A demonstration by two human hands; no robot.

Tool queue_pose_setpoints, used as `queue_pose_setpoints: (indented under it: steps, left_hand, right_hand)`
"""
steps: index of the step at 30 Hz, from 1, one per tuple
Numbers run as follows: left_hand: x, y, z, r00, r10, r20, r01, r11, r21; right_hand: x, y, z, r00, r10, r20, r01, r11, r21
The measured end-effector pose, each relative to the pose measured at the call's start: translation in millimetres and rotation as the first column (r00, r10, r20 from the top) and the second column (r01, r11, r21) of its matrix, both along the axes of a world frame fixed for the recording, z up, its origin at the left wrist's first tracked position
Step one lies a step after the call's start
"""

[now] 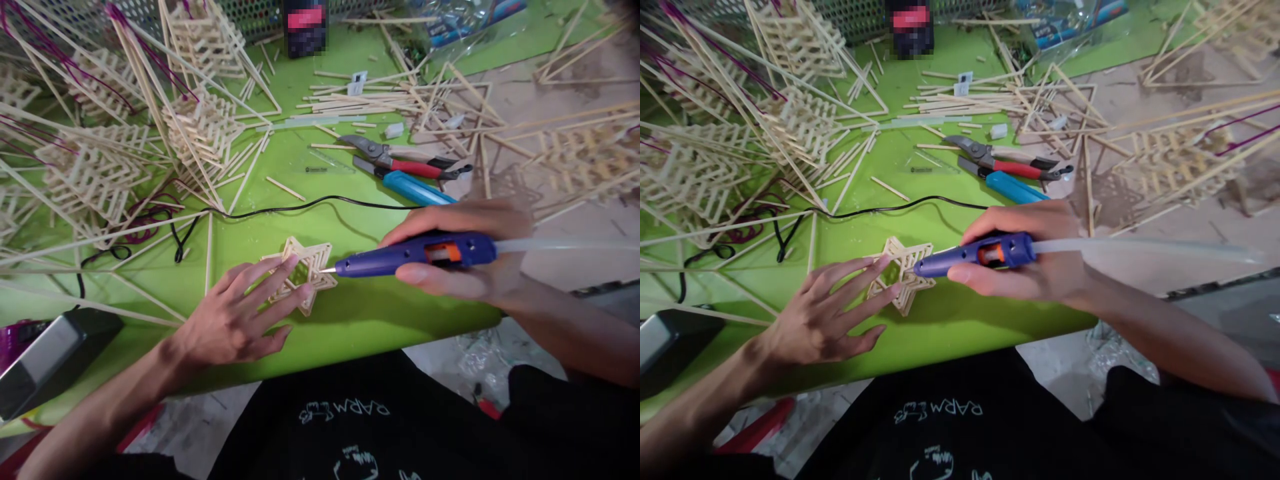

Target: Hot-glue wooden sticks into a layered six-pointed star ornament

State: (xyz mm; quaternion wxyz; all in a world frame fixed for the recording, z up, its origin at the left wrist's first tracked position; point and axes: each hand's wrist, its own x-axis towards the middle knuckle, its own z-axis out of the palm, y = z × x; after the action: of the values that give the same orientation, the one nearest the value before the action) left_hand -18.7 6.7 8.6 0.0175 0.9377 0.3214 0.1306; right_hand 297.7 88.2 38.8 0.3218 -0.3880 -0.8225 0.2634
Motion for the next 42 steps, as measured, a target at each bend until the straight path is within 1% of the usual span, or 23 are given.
queue_pose_setpoints:
  steps: [1,2,3,4,6,7,8,9,11,12,13,15,19,24,28,32,38,42]
  left_hand:
    - [0.0,0.3,0.3,1.0,-0.007,-0.002,0.007,1.0,0.006]
    - [0.0,0.7,0.6,1.0,-0.014,0.0,0.014,1.0,0.014]
    - [0.0,1.0,0.9,1.0,-0.019,0.004,0.019,1.0,0.021]
    - [-0.1,1.2,1.2,1.0,-0.022,0.007,0.022,0.999,0.025]
    - [-0.2,1.5,1.6,1.0,-0.022,0.008,0.022,0.999,0.026]
    - [-0.3,1.5,1.6,1.0,-0.021,0.008,0.021,0.999,0.026]
    - [-0.5,1.4,1.5,1.0,-0.019,0.008,0.018,0.999,0.026]
    - [-0.8,1.3,1.3,1.0,-0.018,0.007,0.017,1.0,0.025]
    - [-1.3,0.9,0.8,1.0,-0.018,0.005,0.018,0.999,0.026]
    - [-1.5,0.6,0.6,1.0,-0.018,0.003,0.018,0.999,0.026]
    - [-1.7,0.4,0.4,1.0,-0.018,-0.001,0.018,1.0,0.026]
    - [-1.8,-0.1,0.2,1.0,-0.016,-0.002,0.016,0.999,0.03]
    - [-1.6,-0.6,-0.1,1.0,-0.014,0.004,0.014,1.0,0.026]
    - [-1.9,-0.9,-1.2,1.0,-0.019,0.016,0.018,0.999,0.045]
    - [-2.3,-1.6,0.0,1.0,-0.021,-0.016,0.022,0.998,0.061]
    - [-1.7,-1.9,2.7,0.998,-0.018,-0.057,0.021,0.998,0.051]
    - [-2.6,-2.9,3.6,0.998,-0.025,-0.053,0.028,0.998,0.051]
    - [-4.0,-3.9,3.8,0.998,-0.037,-0.052,0.041,0.996,0.085]
  right_hand:
    - [0.0,-0.1,-2.1,1.0,-0.024,-0.006,0.023,0.998,-0.066]
    - [-0.9,-0.1,-4.7,0.995,-0.091,-0.031,0.086,0.988,-0.13]
    - [-3.0,-0.1,-7.6,0.978,-0.165,-0.124,0.148,0.98,-0.132]
    - [-6.2,-0.1,-10.4,0.969,-0.181,-0.166,0.152,0.973,-0.171]
    - [-15.0,-0.7,-14.6,0.952,-0.233,-0.197,0.195,0.962,-0.191]
    - [-20.0,-1.2,-15.8,0.948,-0.232,-0.216,0.2,0.967,-0.16]
    - [-25.0,-1.8,-16.7,0.956,-0.207,-0.208,0.179,0.973,-0.147]
    - [-29.8,-2.4,-17.5,0.97,-0.18,-0.166,0.158,0.978,-0.135]
    - [-38.8,-3.5,-20.0,0.976,-0.145,-0.161,0.133,0.988,-0.084]
    - [-42.9,-3.9,-22.2,0.985,-0.106,-0.136,0.09,0.989,-0.12]
    - [-46.8,-4.1,-24.8,0.982,-0.093,-0.164,0.073,0.989,-0.127]
    - [-54.3,-4.1,-30.6,0.985,-0.049,-0.167,0.018,0.983,-0.184]
    - [-65.7,-3.8,-38.8,0.987,0.005,-0.162,-0.042,0.974,-0.224]
    - [-69.0,-3.9,-43.9,0.989,0.025,-0.146,-0.058,0.973,-0.224]
    - [-68.3,-4.0,-47.1,0.989,0.02,-0.148,-0.054,0.972,-0.227]
    - [-68.2,-4.2,-47.3,0.99,0.023,-0.142,-0.055,0.972,-0.229]
    - [-68.3,-3.7,-47.0,0.99,0.031,-0.135,-0.06,0.976,-0.21]
    - [-68.1,-3.3,-47.8,0.989,0.034,-0.143,-0.063,0.977,-0.203]
